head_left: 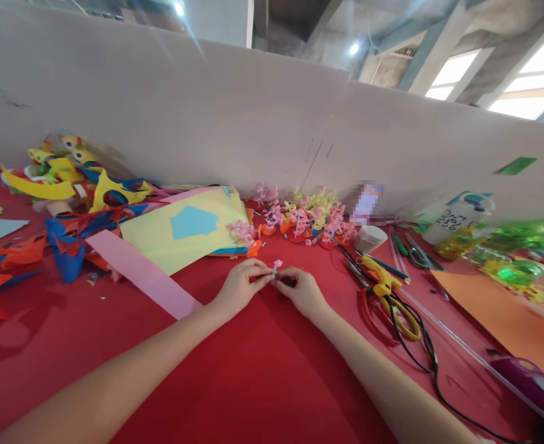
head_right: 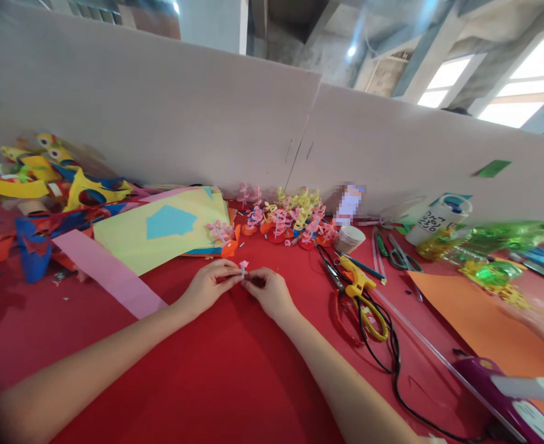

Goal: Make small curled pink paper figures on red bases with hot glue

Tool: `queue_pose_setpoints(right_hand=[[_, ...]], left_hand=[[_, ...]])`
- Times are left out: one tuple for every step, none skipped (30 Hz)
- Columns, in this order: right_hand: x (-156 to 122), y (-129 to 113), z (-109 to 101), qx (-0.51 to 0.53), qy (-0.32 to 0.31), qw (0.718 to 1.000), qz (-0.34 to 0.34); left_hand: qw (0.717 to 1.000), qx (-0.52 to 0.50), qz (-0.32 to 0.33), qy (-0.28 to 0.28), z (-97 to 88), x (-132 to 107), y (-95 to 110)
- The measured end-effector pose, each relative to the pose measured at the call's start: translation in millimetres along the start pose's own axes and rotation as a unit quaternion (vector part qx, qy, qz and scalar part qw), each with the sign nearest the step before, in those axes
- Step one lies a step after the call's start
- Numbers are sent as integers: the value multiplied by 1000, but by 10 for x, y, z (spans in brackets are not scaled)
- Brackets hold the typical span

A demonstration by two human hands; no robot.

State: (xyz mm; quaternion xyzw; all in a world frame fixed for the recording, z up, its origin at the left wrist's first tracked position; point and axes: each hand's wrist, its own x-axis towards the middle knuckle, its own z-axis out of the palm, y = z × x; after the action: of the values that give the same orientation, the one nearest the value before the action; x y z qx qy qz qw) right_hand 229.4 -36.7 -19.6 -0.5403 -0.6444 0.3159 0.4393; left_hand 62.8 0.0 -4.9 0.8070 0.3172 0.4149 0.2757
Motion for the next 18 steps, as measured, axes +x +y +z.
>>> queue_pose_setpoints(right_hand=[[2, 0, 5, -6, 5, 1000, -2], [2, 0, 7, -11, 12, 1000, -4], [2, -1, 9, -17, 17, 1000, -7], [0, -3, 9, -25, 23, 999, -11], [-1, -7, 8, -34, 27, 999, -16], [-3, -12, 7, -42, 29, 998, -21], [-5, -17, 5, -49, 29, 998, -25], [-6, -22, 4, -55, 29, 998, -29], [-6, -27, 3, -59, 30, 997, -33], [-6, -32, 2, -63, 32, 997, -36], [-5, -35, 1, -66, 35, 996, -40], [-3, -37, 1, -69, 39, 996, -43], [-2, -39, 1, -72, 41, 995, -45], [-1, -42, 1, -75, 42, 995, -47], [0, -44, 1, -78, 42, 995, -48], [0, -47, 2, -81, 40, 995, -49], [-1, -51, 2, -84, 37, 994, -51], [-2, -54, 3, -89, 35, 994, -52]], left_hand=[[1000, 1, -2, -2, -2, 1, 1], [1000, 3, -5, -2, -5, 1, 3], [1000, 6, -9, -2, -9, -1, 7], [1000, 11, -16, -2, -14, -5, 13], [999, 21, -25, -4, -19, -10, 21], [999, 36, -35, -8, -24, -18, 30], [997, 55, -45, -14, -28, -26, 41], [996, 75, -51, -21, -31, -35, 54], [994, 96, -53, -27, -33, -44, 67], [992, 114, -51, -33, -34, -53, 81], [990, 128, -47, -38, -33, -60, 95], [988, 139, -42, -42, -31, -67, 107], [987, 148, -39, -46, -29, -72, 117], [986, 153, -37, -49, -27, -75, 125], [986, 156, -36, -52, -24, -78, 130], [986, 156, -35, -55, -22, -79, 132], [986, 155, -35, -59, -20, -80, 132], [986, 153, -37, -61, -19, -81, 130]])
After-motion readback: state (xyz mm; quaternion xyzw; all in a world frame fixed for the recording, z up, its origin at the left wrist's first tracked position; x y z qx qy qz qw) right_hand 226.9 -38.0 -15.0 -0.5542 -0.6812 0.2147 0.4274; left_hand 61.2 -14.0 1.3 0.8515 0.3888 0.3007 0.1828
